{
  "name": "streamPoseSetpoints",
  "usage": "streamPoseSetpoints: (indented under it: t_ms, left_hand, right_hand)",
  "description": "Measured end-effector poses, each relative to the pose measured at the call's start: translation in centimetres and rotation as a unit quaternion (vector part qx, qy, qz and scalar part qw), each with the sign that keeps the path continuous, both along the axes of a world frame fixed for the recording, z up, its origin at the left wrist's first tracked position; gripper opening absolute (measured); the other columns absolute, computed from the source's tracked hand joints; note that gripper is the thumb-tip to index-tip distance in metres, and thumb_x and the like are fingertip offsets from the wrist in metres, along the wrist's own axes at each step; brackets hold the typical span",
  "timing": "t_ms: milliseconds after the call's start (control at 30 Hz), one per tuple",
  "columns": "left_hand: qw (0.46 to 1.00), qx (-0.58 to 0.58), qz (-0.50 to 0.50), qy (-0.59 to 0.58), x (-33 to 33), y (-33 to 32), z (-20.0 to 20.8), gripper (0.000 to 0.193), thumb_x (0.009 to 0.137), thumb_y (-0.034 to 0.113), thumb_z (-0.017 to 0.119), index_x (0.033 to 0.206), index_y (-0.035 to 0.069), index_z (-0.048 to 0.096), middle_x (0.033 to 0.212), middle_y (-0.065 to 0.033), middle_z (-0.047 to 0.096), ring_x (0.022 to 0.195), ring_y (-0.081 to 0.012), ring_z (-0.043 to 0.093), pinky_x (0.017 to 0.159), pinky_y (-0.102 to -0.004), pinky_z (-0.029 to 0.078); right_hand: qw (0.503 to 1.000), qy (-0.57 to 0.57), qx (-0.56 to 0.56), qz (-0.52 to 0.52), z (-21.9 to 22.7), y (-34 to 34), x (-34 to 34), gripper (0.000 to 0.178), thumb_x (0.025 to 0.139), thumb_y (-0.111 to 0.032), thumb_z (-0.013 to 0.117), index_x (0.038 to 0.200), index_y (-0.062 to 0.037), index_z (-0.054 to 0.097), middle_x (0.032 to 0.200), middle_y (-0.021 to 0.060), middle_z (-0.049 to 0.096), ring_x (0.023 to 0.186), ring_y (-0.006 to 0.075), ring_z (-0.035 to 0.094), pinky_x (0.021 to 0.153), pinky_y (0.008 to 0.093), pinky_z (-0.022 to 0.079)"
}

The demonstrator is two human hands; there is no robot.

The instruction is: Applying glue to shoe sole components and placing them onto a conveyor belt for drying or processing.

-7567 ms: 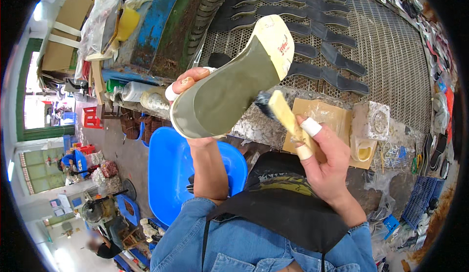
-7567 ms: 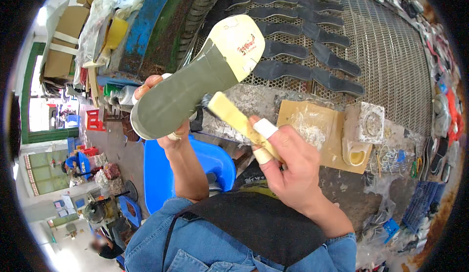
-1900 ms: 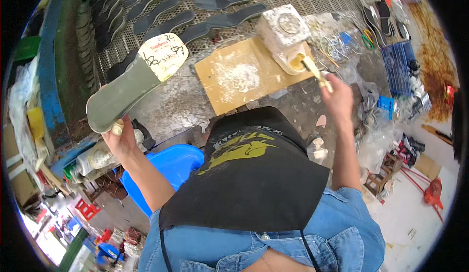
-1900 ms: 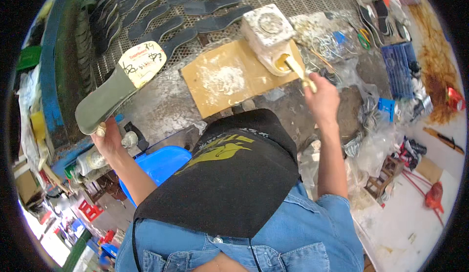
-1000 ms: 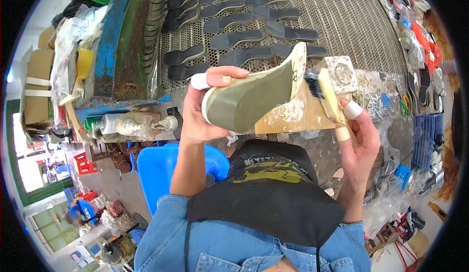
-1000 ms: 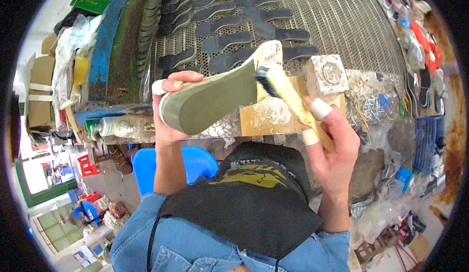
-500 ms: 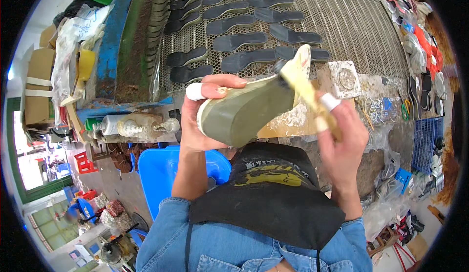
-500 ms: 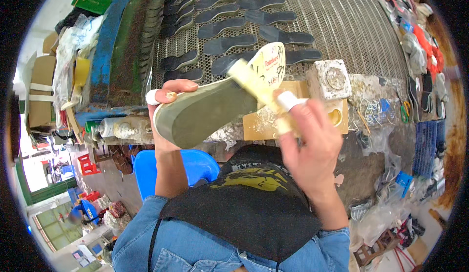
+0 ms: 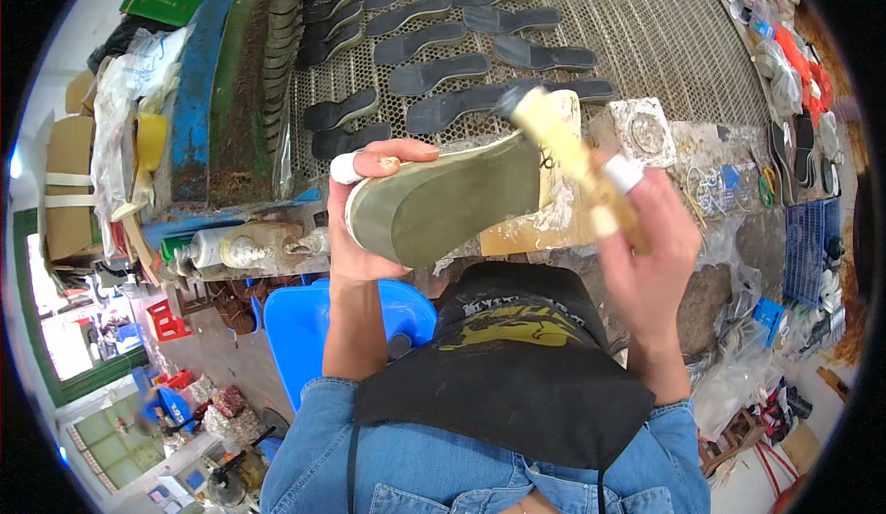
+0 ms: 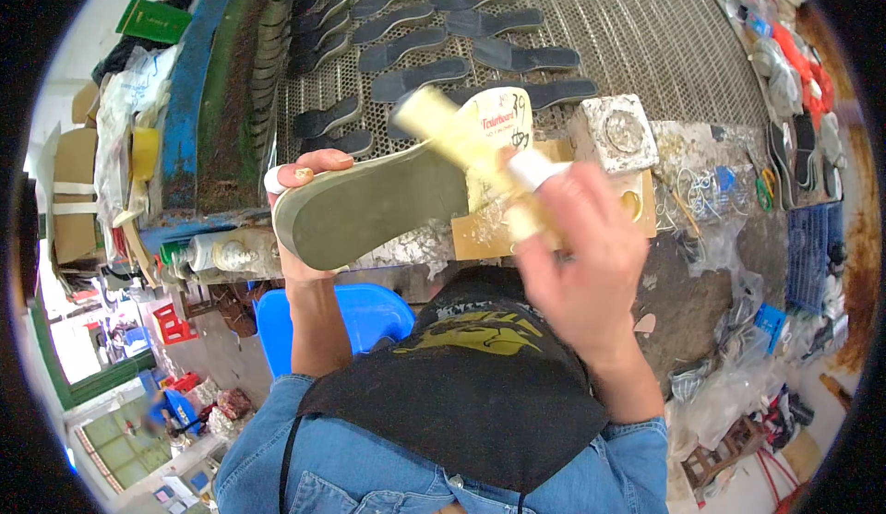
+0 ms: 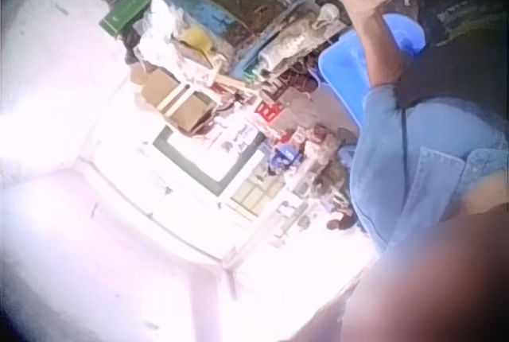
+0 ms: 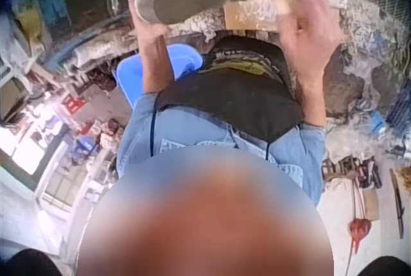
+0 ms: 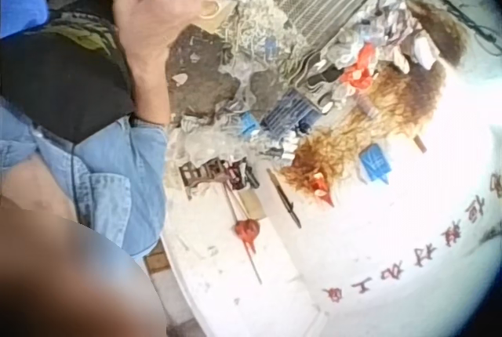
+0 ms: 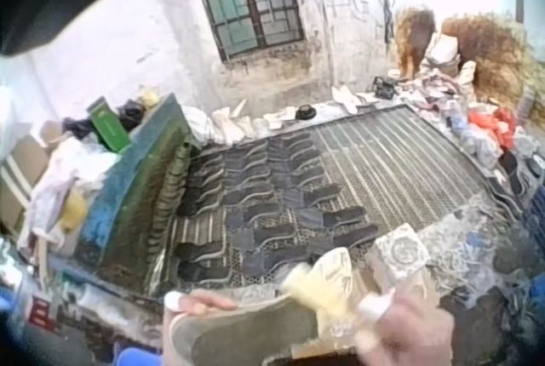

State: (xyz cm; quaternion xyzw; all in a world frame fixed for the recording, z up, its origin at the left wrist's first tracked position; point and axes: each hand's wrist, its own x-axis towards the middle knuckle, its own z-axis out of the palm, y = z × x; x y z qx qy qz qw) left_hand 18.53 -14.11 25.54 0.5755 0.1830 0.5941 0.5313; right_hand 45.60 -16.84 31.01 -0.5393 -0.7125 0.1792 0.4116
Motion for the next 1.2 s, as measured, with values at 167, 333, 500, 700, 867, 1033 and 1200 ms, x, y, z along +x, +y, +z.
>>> streamPoseSetpoints:
  t_ms: [167, 333, 500, 700, 867, 1033, 1200]
  left_hand:
    - [1.000, -0.001, 0.019, 0.001, -0.4, 0.3, -0.2, 0.085, 0.056, 0.026, 0.093, 0.126, 0.011, 0.047, 0.126, -0.0234, 0.051, 0.116, -0.0330, 0.054, 0.096, -0.0478, 0.048]
    - [0.986, -0.088, 0.100, -0.102, -0.2, -0.7, 0.0, 0.087, 0.053, 0.012, 0.093, 0.125, 0.016, 0.046, 0.132, -0.0218, 0.046, 0.119, -0.0308, 0.052, 0.096, -0.0468, 0.048]
    - [0.973, -0.058, 0.221, 0.015, 0.1, -0.8, 0.4, 0.094, 0.059, 0.020, 0.087, 0.137, 0.019, 0.036, 0.139, -0.0191, 0.040, 0.124, -0.0247, 0.046, 0.095, -0.0356, 0.047]
    - [0.987, 0.001, 0.148, -0.062, -0.8, -0.9, -0.5, 0.090, 0.061, 0.017, 0.086, 0.136, 0.018, 0.036, 0.139, -0.0190, 0.040, 0.125, -0.0254, 0.046, 0.096, -0.0340, 0.048]
    - [0.970, -0.037, 0.236, -0.053, 0.4, -1.0, 0.6, 0.068, 0.069, 0.006, 0.081, 0.125, 0.018, 0.045, 0.133, -0.0194, 0.047, 0.115, -0.0286, 0.054, 0.092, -0.0434, 0.053]
    - [0.977, -0.037, 0.188, -0.096, -0.5, -0.8, 0.0, 0.063, 0.074, 0.008, 0.079, 0.126, 0.019, 0.044, 0.133, -0.0186, 0.047, 0.116, -0.0282, 0.054, 0.096, -0.0435, 0.050]
    - [0.958, -0.050, 0.282, -0.012, -1.1, -1.2, -0.2, 0.094, 0.056, 0.018, 0.089, 0.135, 0.018, 0.039, 0.139, -0.0168, 0.041, 0.126, -0.0270, 0.046, 0.103, -0.0393, 0.043]
  right_hand:
    - [0.999, -0.009, 0.049, 0.014, -1.3, 1.1, -0.4, 0.034, 0.074, -0.002, 0.067, 0.108, -0.0034, 0.066, 0.083, 0.0118, 0.058, 0.071, 0.0270, 0.061, 0.062, 0.0353, 0.048]
    - [0.995, 0.033, -0.064, -0.068, -1.3, -0.1, 1.0, 0.038, 0.076, 0.000, 0.065, 0.114, -0.0049, 0.066, 0.082, 0.0101, 0.058, 0.073, 0.0222, 0.061, 0.064, 0.0331, 0.047]
    - [0.997, 0.049, -0.047, 0.029, -1.1, -1.6, -0.6, 0.038, 0.076, -0.001, 0.068, 0.114, -0.0039, 0.066, 0.078, 0.0086, 0.055, 0.066, 0.0213, 0.056, 0.060, 0.0301, 0.044]
    - [0.991, 0.082, -0.011, 0.108, -1.8, -1.6, -2.4, 0.039, 0.075, -0.002, 0.070, 0.114, -0.0039, 0.066, 0.079, 0.0106, 0.053, 0.063, 0.0241, 0.055, 0.055, 0.0330, 0.044]
    - [1.000, 0.003, 0.004, -0.019, -2.8, -0.6, -1.3, 0.036, 0.076, -0.003, 0.069, 0.112, -0.0032, 0.066, 0.081, 0.0118, 0.054, 0.061, 0.0246, 0.055, 0.054, 0.0344, 0.044]
    - [0.994, 0.052, -0.006, 0.098, -1.5, -1.5, -3.4, 0.037, 0.075, -0.001, 0.068, 0.112, -0.0033, 0.066, 0.080, 0.0112, 0.052, 0.064, 0.0272, 0.056, 0.055, 0.0354, 0.045]
    - [0.999, -0.024, -0.019, -0.027, -3.9, 0.9, -1.9, 0.034, 0.075, -0.001, 0.067, 0.109, -0.0023, 0.065, 0.082, 0.0127, 0.054, 0.069, 0.0309, 0.058, 0.060, 0.0372, 0.047]
